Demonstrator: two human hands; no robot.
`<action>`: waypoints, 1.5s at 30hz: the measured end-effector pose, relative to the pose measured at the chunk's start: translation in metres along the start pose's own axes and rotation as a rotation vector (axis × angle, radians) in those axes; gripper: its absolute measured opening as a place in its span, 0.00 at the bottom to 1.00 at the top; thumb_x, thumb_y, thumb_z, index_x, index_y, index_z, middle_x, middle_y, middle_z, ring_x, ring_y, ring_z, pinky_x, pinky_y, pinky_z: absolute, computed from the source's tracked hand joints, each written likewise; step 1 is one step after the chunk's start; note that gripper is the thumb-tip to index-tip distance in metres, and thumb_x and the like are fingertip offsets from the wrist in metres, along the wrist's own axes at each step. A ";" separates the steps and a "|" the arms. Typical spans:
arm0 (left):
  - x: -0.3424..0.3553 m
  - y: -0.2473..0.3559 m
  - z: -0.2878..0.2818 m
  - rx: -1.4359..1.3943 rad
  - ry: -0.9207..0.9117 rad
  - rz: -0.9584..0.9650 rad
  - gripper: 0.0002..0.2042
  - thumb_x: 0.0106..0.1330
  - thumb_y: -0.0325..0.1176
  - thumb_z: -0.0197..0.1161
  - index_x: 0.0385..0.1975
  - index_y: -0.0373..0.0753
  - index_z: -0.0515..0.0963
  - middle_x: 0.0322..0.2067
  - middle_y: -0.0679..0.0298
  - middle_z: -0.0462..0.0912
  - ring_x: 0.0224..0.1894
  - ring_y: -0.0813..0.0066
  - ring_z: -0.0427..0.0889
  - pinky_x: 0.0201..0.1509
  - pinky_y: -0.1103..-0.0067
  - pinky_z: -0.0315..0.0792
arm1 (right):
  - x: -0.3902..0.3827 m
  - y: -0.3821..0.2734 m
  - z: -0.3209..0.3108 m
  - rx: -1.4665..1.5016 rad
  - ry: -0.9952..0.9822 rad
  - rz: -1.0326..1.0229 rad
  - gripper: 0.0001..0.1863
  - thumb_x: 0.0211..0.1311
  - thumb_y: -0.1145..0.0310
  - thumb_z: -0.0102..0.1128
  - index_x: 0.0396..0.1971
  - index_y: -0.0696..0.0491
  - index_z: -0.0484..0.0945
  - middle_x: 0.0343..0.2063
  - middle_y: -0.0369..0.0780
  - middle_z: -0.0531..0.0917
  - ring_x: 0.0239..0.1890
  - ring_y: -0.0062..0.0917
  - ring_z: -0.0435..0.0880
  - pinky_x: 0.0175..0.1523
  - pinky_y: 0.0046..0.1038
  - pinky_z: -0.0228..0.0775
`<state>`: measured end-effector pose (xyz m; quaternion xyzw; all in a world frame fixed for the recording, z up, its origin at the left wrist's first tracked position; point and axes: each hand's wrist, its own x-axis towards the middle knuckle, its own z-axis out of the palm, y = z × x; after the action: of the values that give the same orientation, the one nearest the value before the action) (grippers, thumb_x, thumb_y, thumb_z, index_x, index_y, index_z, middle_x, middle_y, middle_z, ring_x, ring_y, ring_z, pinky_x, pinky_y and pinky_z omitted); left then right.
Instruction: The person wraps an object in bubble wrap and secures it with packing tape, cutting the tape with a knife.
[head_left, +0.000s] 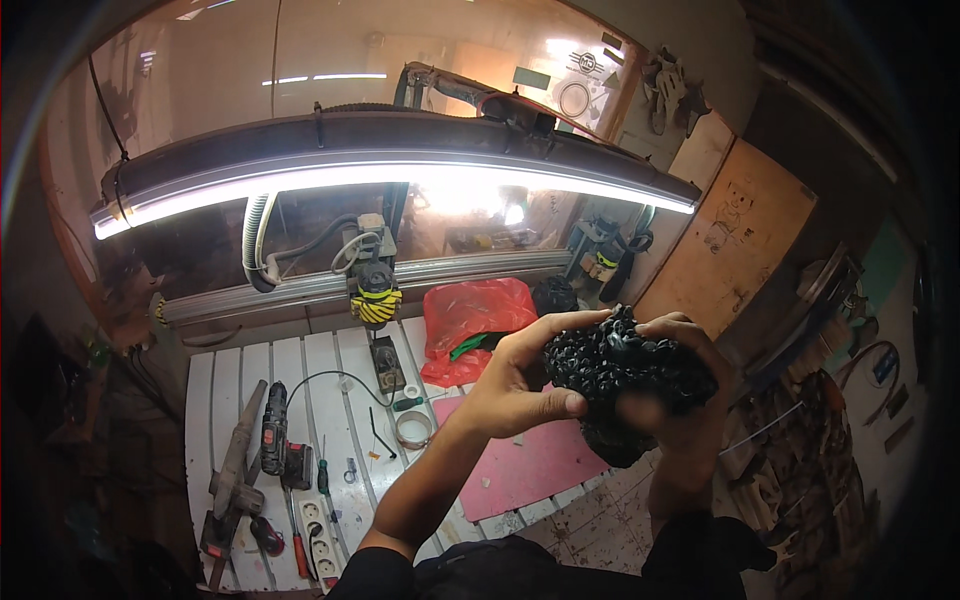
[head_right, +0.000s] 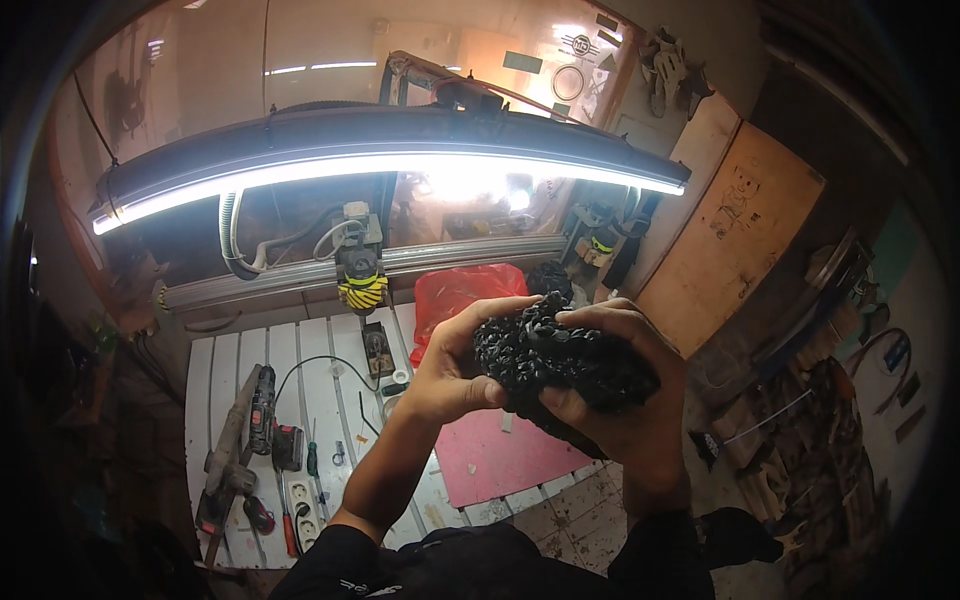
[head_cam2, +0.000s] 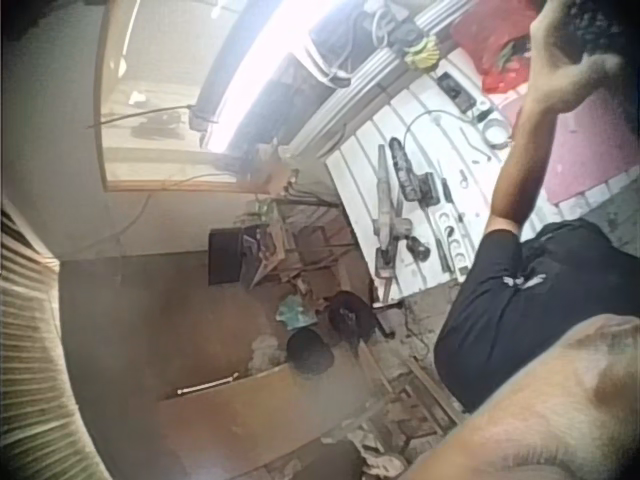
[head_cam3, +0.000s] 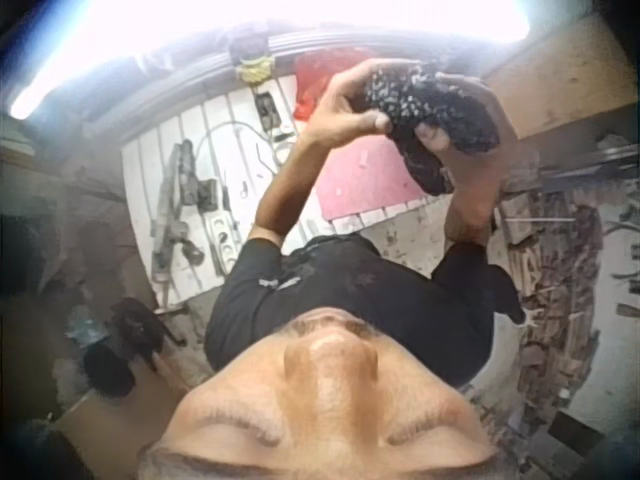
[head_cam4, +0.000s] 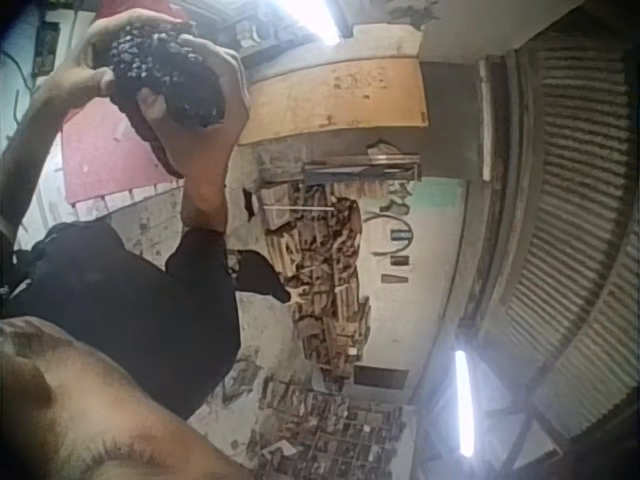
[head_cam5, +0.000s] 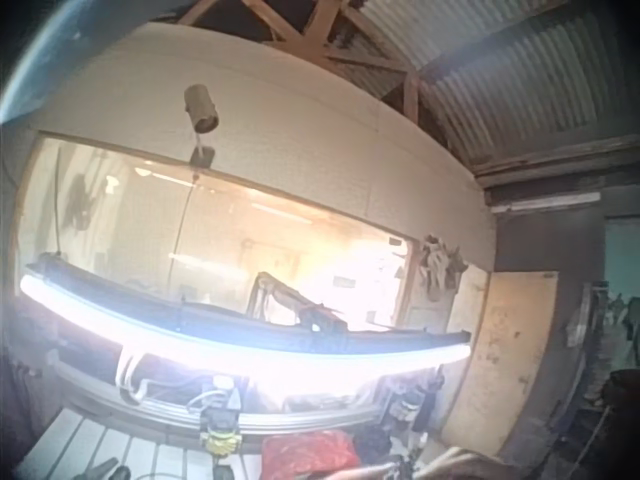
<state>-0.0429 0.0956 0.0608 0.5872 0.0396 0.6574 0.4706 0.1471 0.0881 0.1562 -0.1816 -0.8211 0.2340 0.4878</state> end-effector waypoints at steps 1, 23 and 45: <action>0.000 0.001 0.004 -0.039 0.029 0.015 0.39 0.58 0.38 0.80 0.68 0.31 0.68 0.60 0.57 0.79 0.61 0.71 0.78 0.68 0.73 0.70 | 0.000 0.000 0.000 0.030 0.009 0.032 0.27 0.45 0.70 0.79 0.49 0.58 0.82 0.41 0.41 0.83 0.46 0.26 0.83 0.53 0.29 0.75; -0.005 -0.007 0.018 -0.182 0.178 -0.005 0.39 0.59 0.43 0.79 0.66 0.30 0.69 0.60 0.56 0.79 0.60 0.72 0.79 0.65 0.74 0.73 | 0.000 -0.002 0.003 0.052 0.036 0.095 0.29 0.45 0.67 0.79 0.50 0.58 0.80 0.41 0.38 0.81 0.46 0.23 0.83 0.53 0.26 0.76; -0.009 -0.027 0.025 0.153 0.401 0.196 0.77 0.34 0.37 0.92 0.77 0.37 0.31 0.60 0.52 0.71 0.61 0.61 0.77 0.72 0.63 0.66 | 0.016 0.035 -0.020 -0.333 0.347 -0.056 0.33 0.71 0.41 0.59 0.52 0.62 0.80 0.48 0.43 0.85 0.50 0.31 0.84 0.54 0.35 0.75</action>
<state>-0.0084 0.0920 0.0459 0.4796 0.1246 0.7987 0.3413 0.1602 0.1292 0.1564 -0.2743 -0.7570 0.0471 0.5912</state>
